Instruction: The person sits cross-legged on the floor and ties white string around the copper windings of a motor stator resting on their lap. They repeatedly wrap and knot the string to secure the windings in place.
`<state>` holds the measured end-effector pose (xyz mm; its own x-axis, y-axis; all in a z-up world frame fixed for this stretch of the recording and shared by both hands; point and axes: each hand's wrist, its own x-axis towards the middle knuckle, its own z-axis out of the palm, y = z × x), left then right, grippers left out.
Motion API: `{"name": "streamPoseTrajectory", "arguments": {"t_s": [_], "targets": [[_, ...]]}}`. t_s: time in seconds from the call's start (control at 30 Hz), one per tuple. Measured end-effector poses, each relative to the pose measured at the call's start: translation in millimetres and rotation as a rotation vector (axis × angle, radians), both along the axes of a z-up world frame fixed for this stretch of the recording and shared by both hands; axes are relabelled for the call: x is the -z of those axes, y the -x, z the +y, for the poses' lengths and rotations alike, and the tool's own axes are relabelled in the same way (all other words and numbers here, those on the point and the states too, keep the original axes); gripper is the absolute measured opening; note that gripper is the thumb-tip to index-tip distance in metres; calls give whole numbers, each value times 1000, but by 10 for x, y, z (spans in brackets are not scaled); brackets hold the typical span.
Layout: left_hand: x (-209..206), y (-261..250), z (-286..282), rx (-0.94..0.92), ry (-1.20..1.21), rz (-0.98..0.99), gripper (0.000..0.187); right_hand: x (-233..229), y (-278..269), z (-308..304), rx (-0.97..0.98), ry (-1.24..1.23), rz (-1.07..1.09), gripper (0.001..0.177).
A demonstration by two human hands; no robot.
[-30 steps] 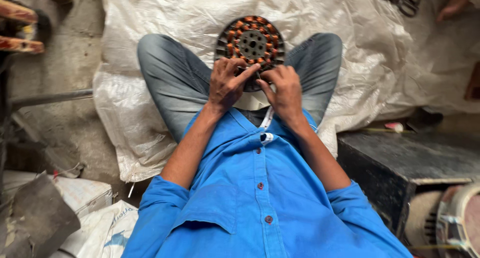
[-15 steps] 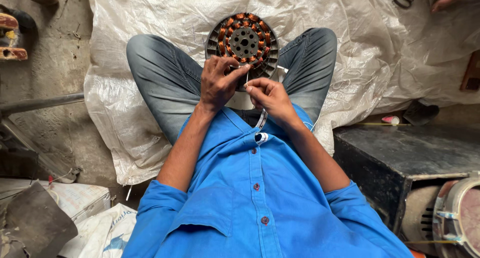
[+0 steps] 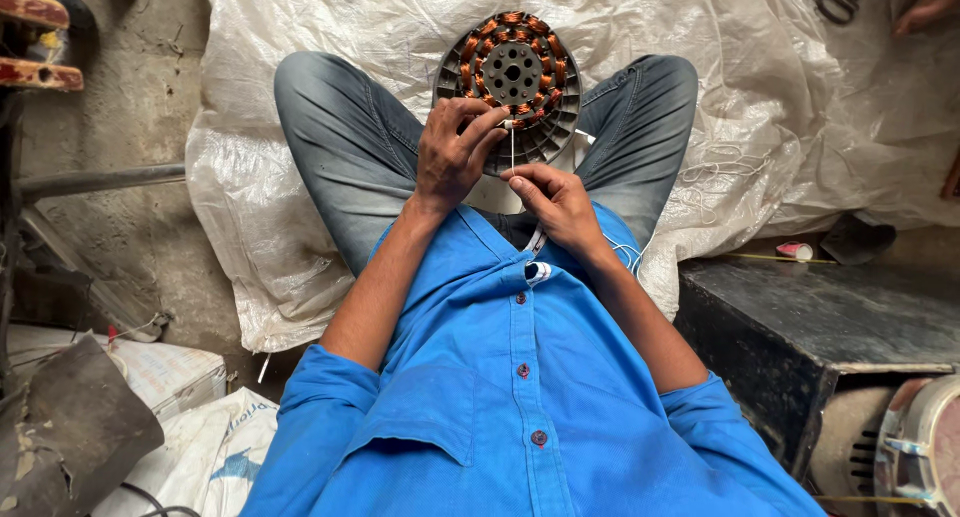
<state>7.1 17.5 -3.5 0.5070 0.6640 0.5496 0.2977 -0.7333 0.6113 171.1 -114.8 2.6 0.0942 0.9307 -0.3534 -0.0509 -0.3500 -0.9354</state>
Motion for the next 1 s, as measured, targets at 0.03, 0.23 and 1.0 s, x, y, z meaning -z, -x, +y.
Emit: {"name": "streamPoseTrajectory", "arguments": {"t_s": [0.03,0.23,1.0], "targets": [[14,-3,-7,4,-6,28,26,-7,-10,-5,-6,-24,-28,22],[15,21,3,13,-41,75,30,-82,-24,74,-58,-32,-125,21],[-305,16,-318,243,-77,31,32,67,-263,-204,-186,-140,-99,19]]}}
